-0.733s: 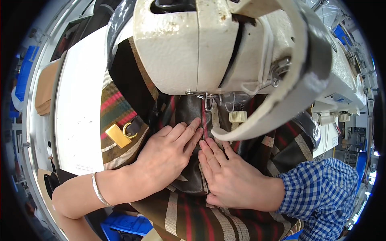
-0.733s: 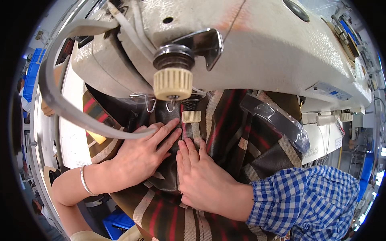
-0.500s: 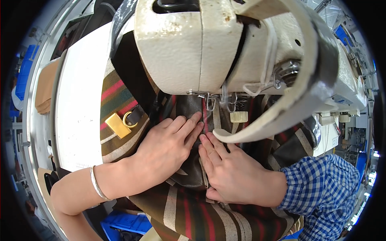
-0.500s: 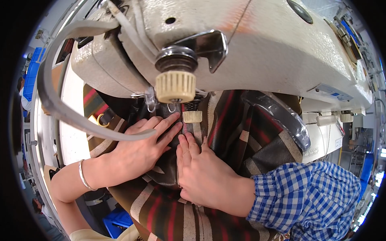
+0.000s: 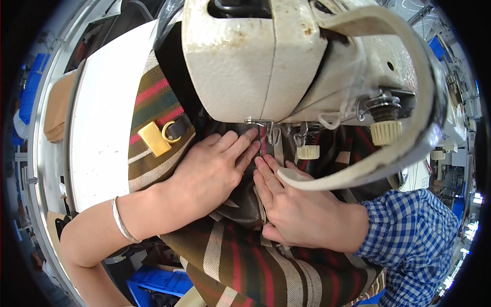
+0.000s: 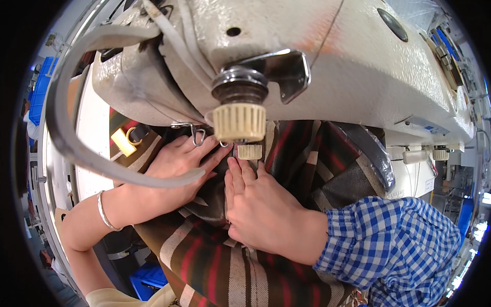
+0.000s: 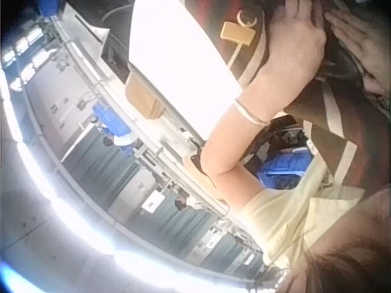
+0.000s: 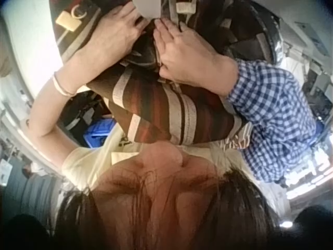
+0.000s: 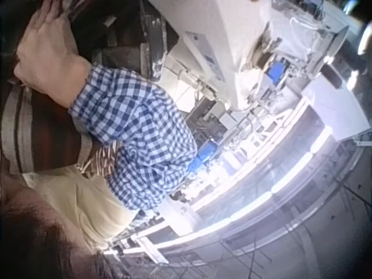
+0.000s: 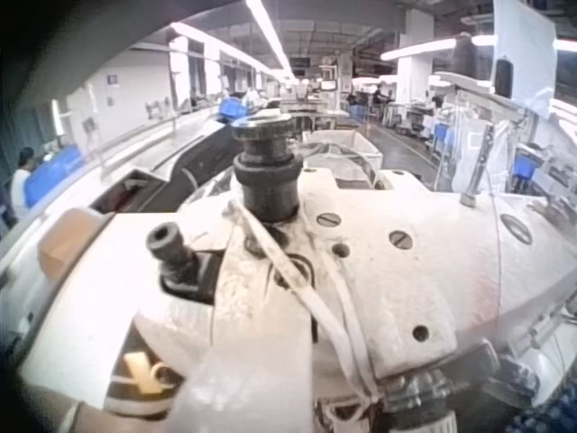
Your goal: Sewing a striped fabric tote bag using an industrial sewing machine.
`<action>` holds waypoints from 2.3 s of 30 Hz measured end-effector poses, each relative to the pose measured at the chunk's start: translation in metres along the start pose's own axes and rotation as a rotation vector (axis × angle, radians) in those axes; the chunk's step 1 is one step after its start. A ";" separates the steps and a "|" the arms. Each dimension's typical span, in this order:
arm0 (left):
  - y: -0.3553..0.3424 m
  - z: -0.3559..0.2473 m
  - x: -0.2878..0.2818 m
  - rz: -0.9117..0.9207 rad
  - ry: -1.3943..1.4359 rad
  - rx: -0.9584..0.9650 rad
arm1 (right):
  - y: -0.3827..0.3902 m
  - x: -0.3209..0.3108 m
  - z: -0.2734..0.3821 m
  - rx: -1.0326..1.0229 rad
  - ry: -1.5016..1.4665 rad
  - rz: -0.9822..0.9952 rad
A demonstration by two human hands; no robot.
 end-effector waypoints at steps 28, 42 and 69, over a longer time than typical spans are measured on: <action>0.002 -0.008 -0.030 -0.025 0.192 0.027 | 0.018 -0.038 -0.035 -0.094 0.191 -0.327; 0.054 -0.100 -0.043 -0.082 0.075 0.224 | 0.082 -0.015 0.020 -0.192 0.303 -0.400; 0.021 -0.075 -0.010 -0.157 -0.016 0.022 | 0.049 -0.004 -0.007 -0.161 0.106 -0.273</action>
Point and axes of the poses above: each hand's wrist, its own y-axis away from the middle knuckle, its own x-axis out of the palm, z = x × y, the point moved 10 cm from there along -y, towards the middle knuckle, and after that the axes turned 2 degrees about -z, right-handed, at the moved point
